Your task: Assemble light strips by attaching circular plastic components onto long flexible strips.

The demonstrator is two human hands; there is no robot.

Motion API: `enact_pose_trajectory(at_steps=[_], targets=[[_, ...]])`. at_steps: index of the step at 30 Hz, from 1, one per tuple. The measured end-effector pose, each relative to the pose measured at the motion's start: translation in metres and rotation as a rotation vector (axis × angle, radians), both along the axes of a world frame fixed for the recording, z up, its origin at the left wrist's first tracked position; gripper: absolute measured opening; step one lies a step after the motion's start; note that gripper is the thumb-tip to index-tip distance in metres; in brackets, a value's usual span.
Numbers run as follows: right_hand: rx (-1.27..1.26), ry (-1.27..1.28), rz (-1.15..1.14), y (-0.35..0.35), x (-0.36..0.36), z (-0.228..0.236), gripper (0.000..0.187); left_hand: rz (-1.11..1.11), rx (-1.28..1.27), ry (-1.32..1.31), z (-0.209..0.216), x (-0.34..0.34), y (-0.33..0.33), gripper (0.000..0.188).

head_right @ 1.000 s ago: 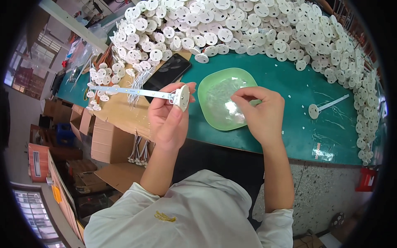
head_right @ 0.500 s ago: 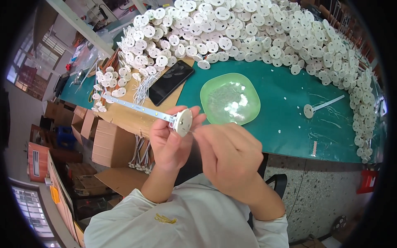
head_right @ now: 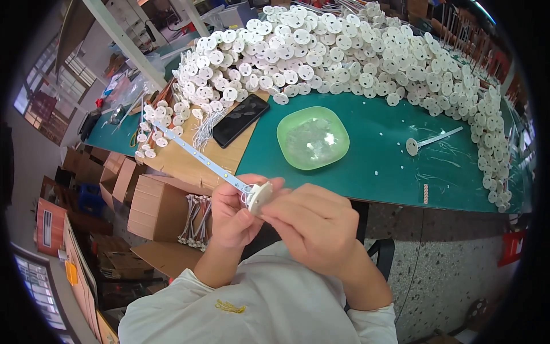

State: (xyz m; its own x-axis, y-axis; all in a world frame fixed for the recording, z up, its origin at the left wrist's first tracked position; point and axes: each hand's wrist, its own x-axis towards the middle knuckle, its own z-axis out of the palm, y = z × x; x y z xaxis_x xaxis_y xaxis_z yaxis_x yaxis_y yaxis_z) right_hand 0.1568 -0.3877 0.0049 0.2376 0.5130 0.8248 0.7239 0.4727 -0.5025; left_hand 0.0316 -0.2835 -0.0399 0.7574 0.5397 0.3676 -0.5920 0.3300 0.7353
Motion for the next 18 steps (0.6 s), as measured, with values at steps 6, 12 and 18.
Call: enact_pose_trajectory(at_steps=[6, 12, 18], targets=[[0.047, -0.079, -0.111, -0.010, -0.015, -0.003, 0.015, 0.057, 0.080, 0.013, -0.002, -0.004, -0.013, 0.054], [0.013, 0.027, -0.142, -0.008, -0.018, -0.008, 0.014, 0.069, 0.053, 0.012, -0.002, 0.001, -0.014, 0.055], [0.044, 0.087, -0.069, -0.003, -0.009, -0.014, 0.016, 0.082, 0.030, -0.016, -0.003, 0.008, -0.013, 0.054]])
